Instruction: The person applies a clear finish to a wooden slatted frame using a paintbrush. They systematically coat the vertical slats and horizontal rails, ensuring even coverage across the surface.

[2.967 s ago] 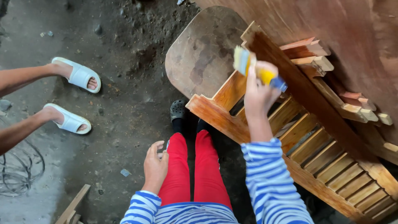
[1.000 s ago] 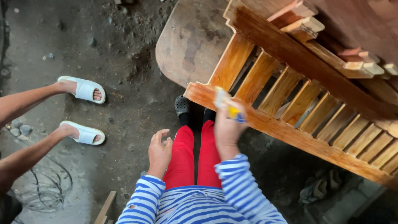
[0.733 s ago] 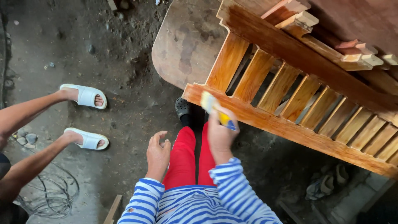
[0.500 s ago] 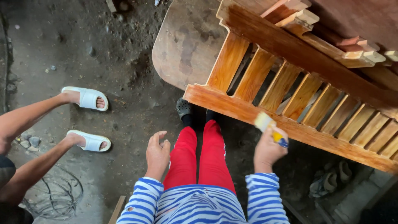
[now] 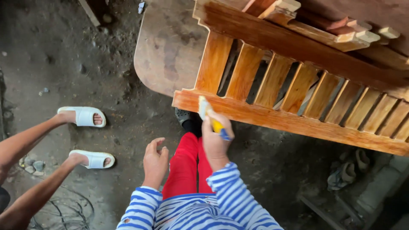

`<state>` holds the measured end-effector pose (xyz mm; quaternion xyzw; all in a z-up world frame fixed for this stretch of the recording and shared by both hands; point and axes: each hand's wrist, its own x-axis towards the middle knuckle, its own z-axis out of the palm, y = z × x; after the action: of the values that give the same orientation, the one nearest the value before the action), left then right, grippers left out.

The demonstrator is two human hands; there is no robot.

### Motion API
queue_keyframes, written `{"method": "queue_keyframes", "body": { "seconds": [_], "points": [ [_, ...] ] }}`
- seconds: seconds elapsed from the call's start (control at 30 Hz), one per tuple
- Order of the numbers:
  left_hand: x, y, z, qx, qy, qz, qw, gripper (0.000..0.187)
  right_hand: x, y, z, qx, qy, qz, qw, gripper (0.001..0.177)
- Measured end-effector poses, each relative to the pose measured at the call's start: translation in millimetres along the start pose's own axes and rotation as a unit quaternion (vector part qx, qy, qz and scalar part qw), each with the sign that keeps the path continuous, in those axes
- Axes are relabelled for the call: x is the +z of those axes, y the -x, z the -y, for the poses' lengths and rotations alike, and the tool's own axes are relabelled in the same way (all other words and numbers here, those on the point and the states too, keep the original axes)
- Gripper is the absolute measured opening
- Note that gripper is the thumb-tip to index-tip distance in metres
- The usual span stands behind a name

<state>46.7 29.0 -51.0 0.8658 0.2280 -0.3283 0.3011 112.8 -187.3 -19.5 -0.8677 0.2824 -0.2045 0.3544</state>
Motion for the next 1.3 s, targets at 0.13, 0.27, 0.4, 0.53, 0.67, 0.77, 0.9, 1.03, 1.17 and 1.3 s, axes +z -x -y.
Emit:
{"method": "queue_keyframes", "body": {
  "seconds": [0.13, 0.27, 0.4, 0.53, 0.67, 0.77, 0.9, 1.03, 1.17, 1.3],
  "points": [
    [3.9, 5.6, -8.1, 0.01, -0.009, -0.015, 1.0, 0.034, -56.7, 2.0, -100.7, 0.104, 0.009, -0.038, 0.994, 0.019],
    [11.3, 15.9, -24.6, 0.008, -0.013, -0.004, 1.0, 0.034, -132.9, -17.4, -176.1, 0.046, 0.108, -0.113, 0.987, 0.02],
    [37.5, 25.1, -17.6, -0.002, -0.02, 0.013, 1.0, 0.034, -173.7, -17.6, -212.0, 0.016, 0.166, -0.165, 0.972, 0.018],
    [49.2, 34.8, -34.4, -0.003, -0.016, 0.034, 0.999, 0.034, -120.5, -4.6, -167.0, 0.034, 0.212, -0.167, 0.962, 0.019],
    [54.9, 47.5, -44.7, 0.017, -0.015, 0.024, 0.999, 0.033, -69.1, 7.9, -64.5, 0.122, 0.128, -0.07, 0.982, 0.021],
    [58.8, 50.4, -47.0, 0.027, -0.015, 0.015, 0.999, 0.033, -49.5, 8.2, -19.2, 0.113, -0.005, 0.018, 0.993, 0.017],
    [53.0, 56.1, -58.8, 0.034, 0.005, -0.011, 0.999, 0.033, -66.1, 1.8, -22.1, 0.076, 0.034, 0.046, 0.995, 0.014],
    [41.0, 67.8, -83.9, 0.057, 0.068, -0.045, 0.995, 0.032, -122.3, -0.7, -118.4, 0.092, 0.118, -0.004, 0.989, 0.019],
    [39.3, 68.9, -93.4, 0.07, 0.114, -0.055, 0.99, 0.031, -183.0, -6.4, -201.7, -0.001, 0.167, -0.089, 0.982, 0.023],
    [24.4, 65.2, -108.6, 0.056, 0.147, -0.042, 0.987, 0.032, -182.4, -5.2, -216.3, -0.027, 0.18, -0.11, 0.977, 0.025]
  ]
}}
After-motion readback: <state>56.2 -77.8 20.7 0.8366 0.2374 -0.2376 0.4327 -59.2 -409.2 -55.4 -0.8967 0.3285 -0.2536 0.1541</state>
